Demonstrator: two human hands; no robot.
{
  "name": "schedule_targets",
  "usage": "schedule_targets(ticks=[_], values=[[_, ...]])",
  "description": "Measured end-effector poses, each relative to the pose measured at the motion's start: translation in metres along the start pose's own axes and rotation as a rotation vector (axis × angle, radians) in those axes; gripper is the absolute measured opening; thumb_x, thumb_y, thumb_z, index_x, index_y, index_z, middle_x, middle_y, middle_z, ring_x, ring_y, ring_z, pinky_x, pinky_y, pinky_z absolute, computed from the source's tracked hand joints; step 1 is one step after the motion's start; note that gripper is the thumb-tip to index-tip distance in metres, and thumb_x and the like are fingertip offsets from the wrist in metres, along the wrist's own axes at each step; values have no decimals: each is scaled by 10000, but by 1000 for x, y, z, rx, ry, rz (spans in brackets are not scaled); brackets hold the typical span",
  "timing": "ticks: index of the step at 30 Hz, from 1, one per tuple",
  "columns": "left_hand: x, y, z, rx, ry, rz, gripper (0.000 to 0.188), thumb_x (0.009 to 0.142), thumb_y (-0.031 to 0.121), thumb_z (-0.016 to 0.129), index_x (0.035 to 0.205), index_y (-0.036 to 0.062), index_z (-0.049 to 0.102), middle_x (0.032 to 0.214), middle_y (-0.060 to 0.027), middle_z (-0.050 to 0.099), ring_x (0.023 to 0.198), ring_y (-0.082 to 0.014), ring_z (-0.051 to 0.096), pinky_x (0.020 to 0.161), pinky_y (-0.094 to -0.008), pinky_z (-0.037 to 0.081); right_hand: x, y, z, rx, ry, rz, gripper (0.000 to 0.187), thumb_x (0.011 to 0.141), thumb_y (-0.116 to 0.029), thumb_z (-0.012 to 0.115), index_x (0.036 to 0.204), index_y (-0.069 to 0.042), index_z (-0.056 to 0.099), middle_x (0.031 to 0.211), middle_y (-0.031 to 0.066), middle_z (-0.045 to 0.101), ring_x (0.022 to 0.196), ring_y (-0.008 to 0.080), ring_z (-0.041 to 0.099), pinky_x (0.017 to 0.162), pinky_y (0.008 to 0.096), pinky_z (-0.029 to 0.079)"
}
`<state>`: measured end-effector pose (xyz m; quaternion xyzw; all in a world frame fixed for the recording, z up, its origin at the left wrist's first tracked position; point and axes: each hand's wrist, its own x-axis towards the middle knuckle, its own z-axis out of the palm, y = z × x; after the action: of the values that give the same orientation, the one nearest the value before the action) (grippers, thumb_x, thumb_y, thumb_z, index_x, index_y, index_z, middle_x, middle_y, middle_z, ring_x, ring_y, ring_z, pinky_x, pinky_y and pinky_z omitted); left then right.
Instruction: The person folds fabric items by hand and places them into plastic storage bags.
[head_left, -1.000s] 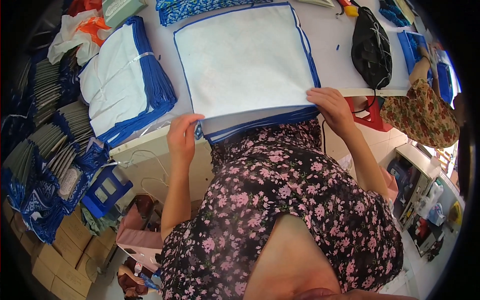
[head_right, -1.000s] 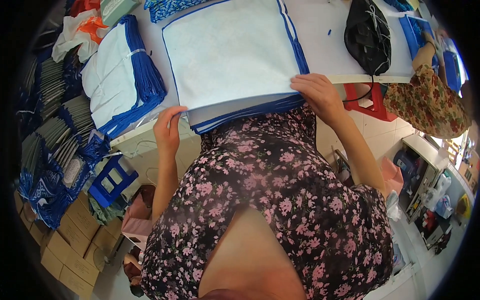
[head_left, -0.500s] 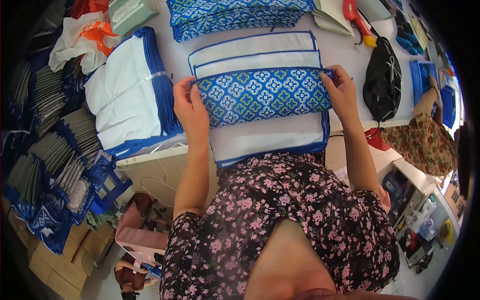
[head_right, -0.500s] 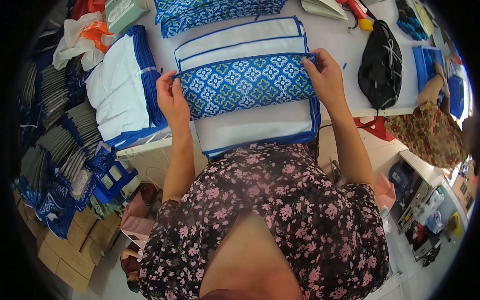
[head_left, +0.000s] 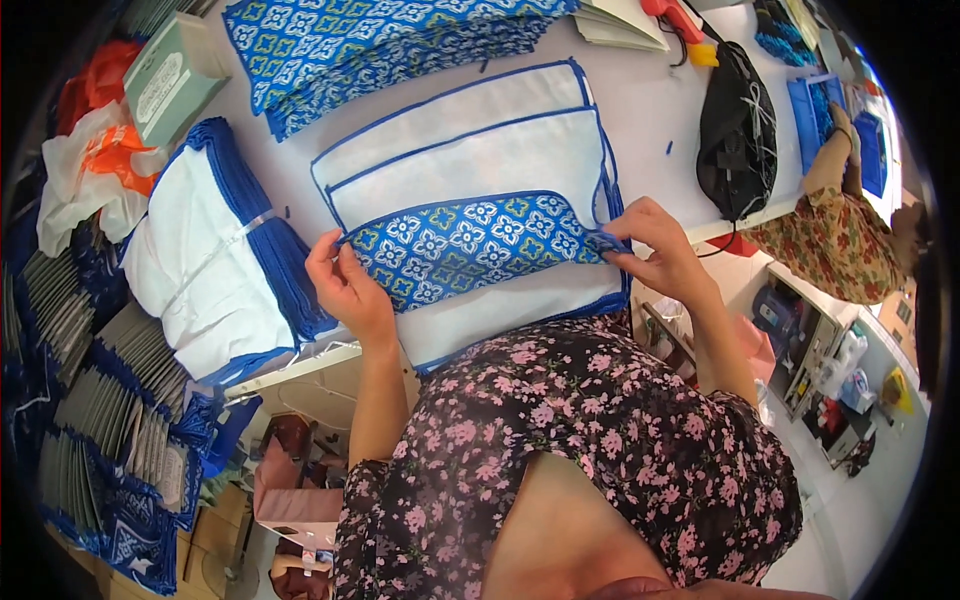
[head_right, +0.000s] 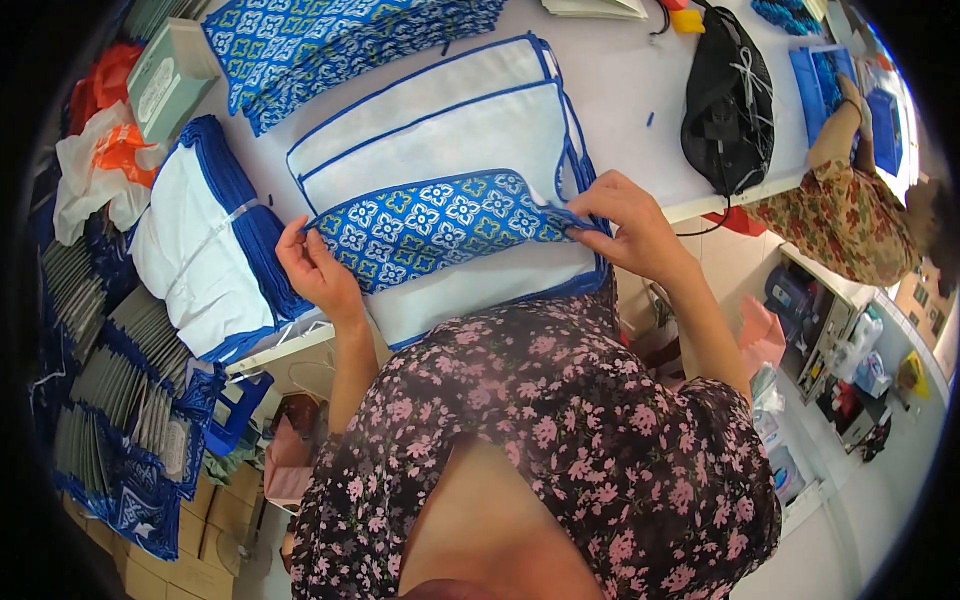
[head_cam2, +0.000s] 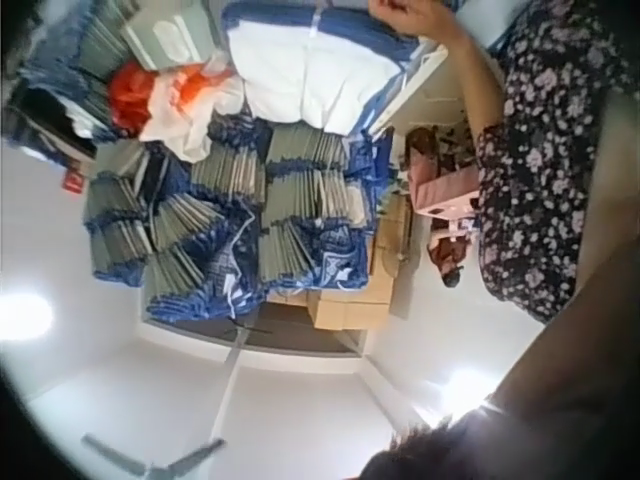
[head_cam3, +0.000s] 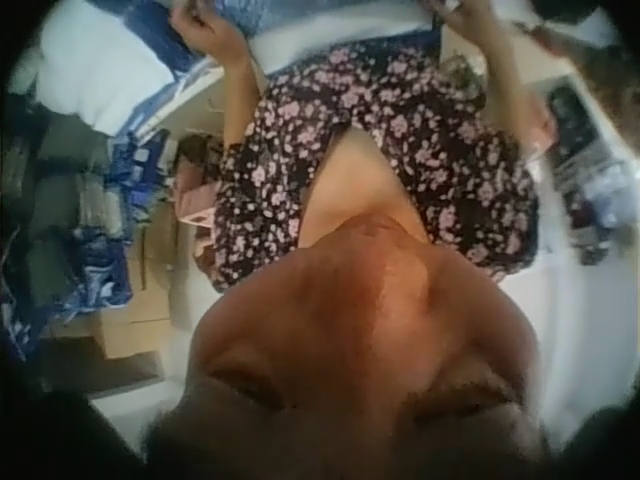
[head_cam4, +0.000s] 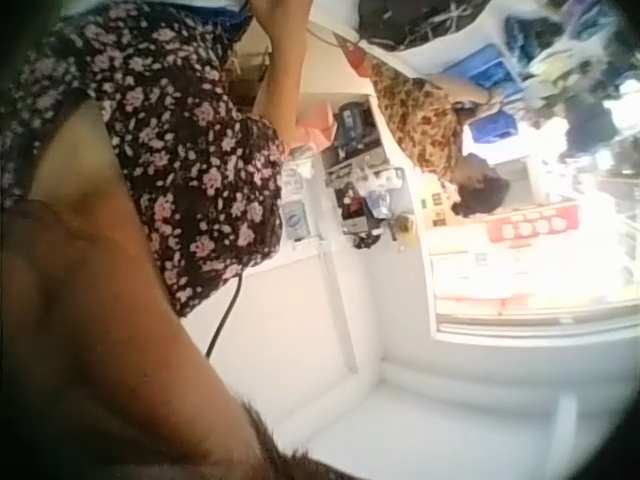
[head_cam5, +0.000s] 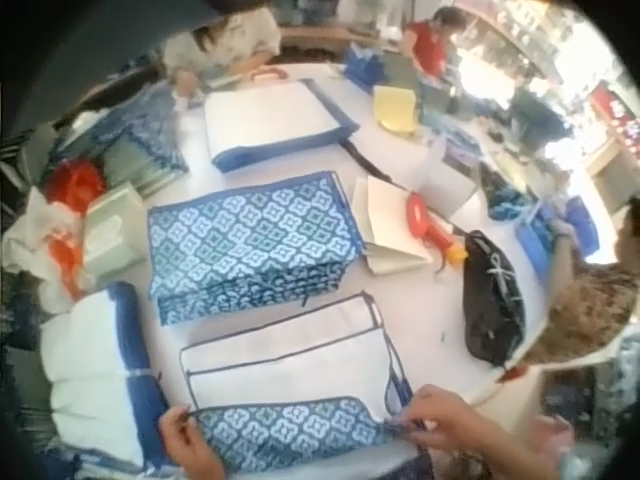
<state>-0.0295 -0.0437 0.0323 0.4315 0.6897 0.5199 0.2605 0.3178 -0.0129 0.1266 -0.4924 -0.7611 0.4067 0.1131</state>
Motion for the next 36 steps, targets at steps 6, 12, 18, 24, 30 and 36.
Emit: schedule_targets(ticks=[6,12,18,24,30,36], values=[[1,-11,-17,-29,101,38,164,985,35,495,1127,-16,560,1046,-83,576,931,-145,551,846,-262,441,-6,-29,1,6,158,-15,296,776,-14,661,1064,-71,636,1103,86,631,1002,306,577,887,377,455],[-12,-7,-36,-41,119,43,104,989,30,459,1048,3,539,974,-52,544,801,-106,478,731,-227,400,-10,-1,9,-500,-105,-334,283,711,-79,710,952,-97,563,1167,91,636,1119,282,579,934,411,468],[-8,-15,-32,-64,137,30,118,994,42,449,1065,-2,532,968,-62,545,859,-126,503,769,-243,415,10,5,39,-46,69,-58,235,830,4,635,1032,-75,544,1053,95,634,1022,255,597,889,369,468],[55,-7,13,-53,163,105,123,982,38,519,1074,-24,573,990,-72,595,898,-138,559,821,-260,452,51,24,57,618,537,182,139,937,17,520,1055,-29,463,931,18,547,854,62,500,778,220,418],[82,-13,35,-58,-11,66,87,951,62,604,1000,13,657,828,13,605,667,-47,461,585,-195,378,67,30,69,322,742,209,147,992,-131,564,1016,-21,470,757,10,546,657,71,463,588,235,408],[62,-13,40,-102,50,-30,119,927,59,643,1041,28,644,788,12,598,635,-27,465,553,-186,364,42,24,72,84,779,362,170,996,-161,561,1012,-17,472,711,85,567,610,107,513,552,278,425]])
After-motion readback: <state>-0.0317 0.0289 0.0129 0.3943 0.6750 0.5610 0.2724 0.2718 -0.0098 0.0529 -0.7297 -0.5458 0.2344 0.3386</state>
